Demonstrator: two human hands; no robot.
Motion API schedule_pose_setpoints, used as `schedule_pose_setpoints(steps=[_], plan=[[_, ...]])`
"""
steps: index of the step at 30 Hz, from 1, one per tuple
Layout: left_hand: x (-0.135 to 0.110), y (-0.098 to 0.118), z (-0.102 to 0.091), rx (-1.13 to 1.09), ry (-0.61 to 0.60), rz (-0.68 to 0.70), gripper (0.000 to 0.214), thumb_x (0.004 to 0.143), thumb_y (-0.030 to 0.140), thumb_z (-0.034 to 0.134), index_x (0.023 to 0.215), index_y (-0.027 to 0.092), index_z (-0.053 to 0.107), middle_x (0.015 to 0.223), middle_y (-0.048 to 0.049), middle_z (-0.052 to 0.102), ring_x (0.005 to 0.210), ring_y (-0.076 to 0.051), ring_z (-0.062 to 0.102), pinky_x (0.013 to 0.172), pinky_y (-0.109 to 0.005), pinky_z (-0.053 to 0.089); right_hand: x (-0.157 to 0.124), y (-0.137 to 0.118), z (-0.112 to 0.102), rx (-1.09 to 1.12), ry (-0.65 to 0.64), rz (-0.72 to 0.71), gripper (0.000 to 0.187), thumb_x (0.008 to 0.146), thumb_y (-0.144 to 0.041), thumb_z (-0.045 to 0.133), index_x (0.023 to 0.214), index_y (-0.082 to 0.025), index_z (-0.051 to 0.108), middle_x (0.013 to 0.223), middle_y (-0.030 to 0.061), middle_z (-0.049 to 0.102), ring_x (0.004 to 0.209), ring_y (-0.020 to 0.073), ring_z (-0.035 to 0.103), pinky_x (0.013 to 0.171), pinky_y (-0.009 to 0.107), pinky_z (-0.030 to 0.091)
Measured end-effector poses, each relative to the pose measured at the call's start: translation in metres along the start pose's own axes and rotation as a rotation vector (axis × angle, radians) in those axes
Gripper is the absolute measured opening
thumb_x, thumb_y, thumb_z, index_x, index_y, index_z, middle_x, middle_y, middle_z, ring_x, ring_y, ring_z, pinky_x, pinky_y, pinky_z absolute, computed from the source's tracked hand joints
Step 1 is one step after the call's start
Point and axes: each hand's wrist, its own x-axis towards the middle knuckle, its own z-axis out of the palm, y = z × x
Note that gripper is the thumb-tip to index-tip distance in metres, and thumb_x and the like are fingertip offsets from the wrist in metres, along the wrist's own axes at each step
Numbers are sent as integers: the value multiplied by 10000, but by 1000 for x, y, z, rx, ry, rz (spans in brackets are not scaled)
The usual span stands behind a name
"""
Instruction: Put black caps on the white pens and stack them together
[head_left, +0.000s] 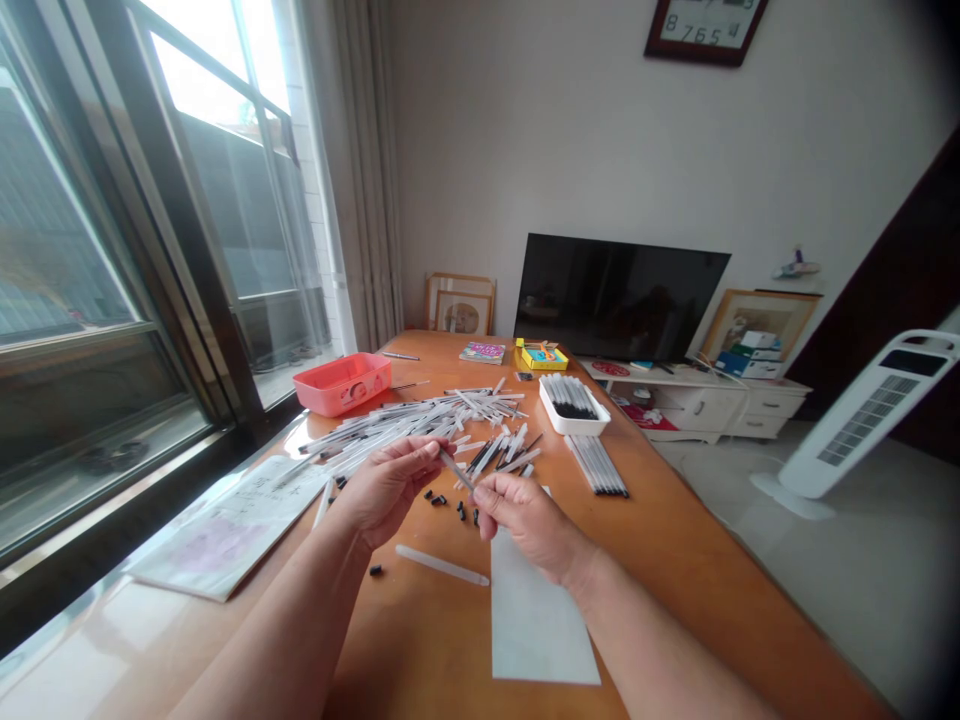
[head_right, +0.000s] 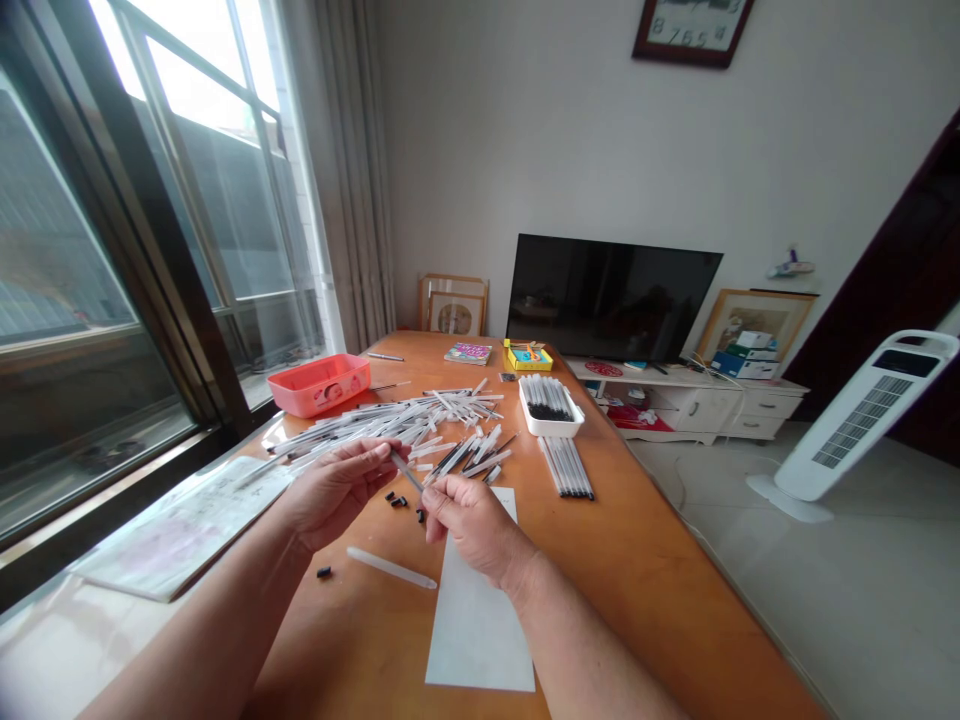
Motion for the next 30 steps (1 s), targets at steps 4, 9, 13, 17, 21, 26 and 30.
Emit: schedule_pose_setpoints(steps=[4, 9, 13, 17, 21, 26, 30], plan=[[-3, 3, 0, -17, -58, 27, 184, 812, 267, 767, 950, 146, 767, 1066, -112, 750, 986, -187, 674, 932, -284, 487, -4, -6, -1, 229, -124, 51, 357, 907, -513, 614, 814, -172, 657, 561, -13, 557, 605, 136, 490, 851, 356, 450], [-5, 5, 2, -20, -103, 47, 181, 838, 276, 736, 968, 151, 759, 1089, -121, 743, 1033, -216, 668, 969, -325, 476, -5, -8, -1, 425, -194, 132, 320, 877, -481, 667, 843, -162, 676, 537, -36, 524, 516, 105, 434, 850, 384, 474], [-4, 2, 4, 34, -44, 65, 169, 812, 288, 762, 911, 151, 760, 1056, -115, 750, 981, -202, 668, 913, -297, 486, -2, -3, 0, 288, -113, 109, 361, 859, -527, 668, 845, -166, 663, 568, -18, 578, 552, 118, 487, 801, 338, 459], [-2, -1, 6, 87, -16, 80, 162, 800, 289, 770, 873, 146, 756, 1013, -116, 755, 952, -204, 665, 913, -312, 484, 1, 3, 3, 81, -18, 42, 350, 871, -528, 656, 867, -179, 634, 582, -13, 618, 576, 126, 514, 701, 280, 401], [-2, -1, 5, 71, -53, 82, 181, 811, 299, 760, 909, 146, 760, 1025, -124, 755, 989, -216, 666, 939, -320, 476, 0, 4, 5, 111, -94, 62, 396, 901, -575, 585, 876, -182, 626, 530, -19, 604, 541, 128, 509, 690, 282, 391], [-3, 0, 5, 55, -85, 75, 177, 808, 300, 765, 911, 155, 766, 1064, -120, 751, 1019, -222, 666, 955, -322, 472, -3, 1, 5, 214, -203, 106, 390, 908, -563, 575, 883, -176, 622, 519, -4, 625, 512, 125, 543, 697, 284, 393], [-4, -1, 6, 92, -88, 32, 210, 818, 318, 758, 949, 154, 765, 1092, -128, 743, 1040, -228, 661, 957, -332, 472, -3, 0, 4, 176, -187, 112, 372, 886, -529, 620, 884, -159, 656, 624, 39, 682, 597, 152, 610, 694, 293, 413]])
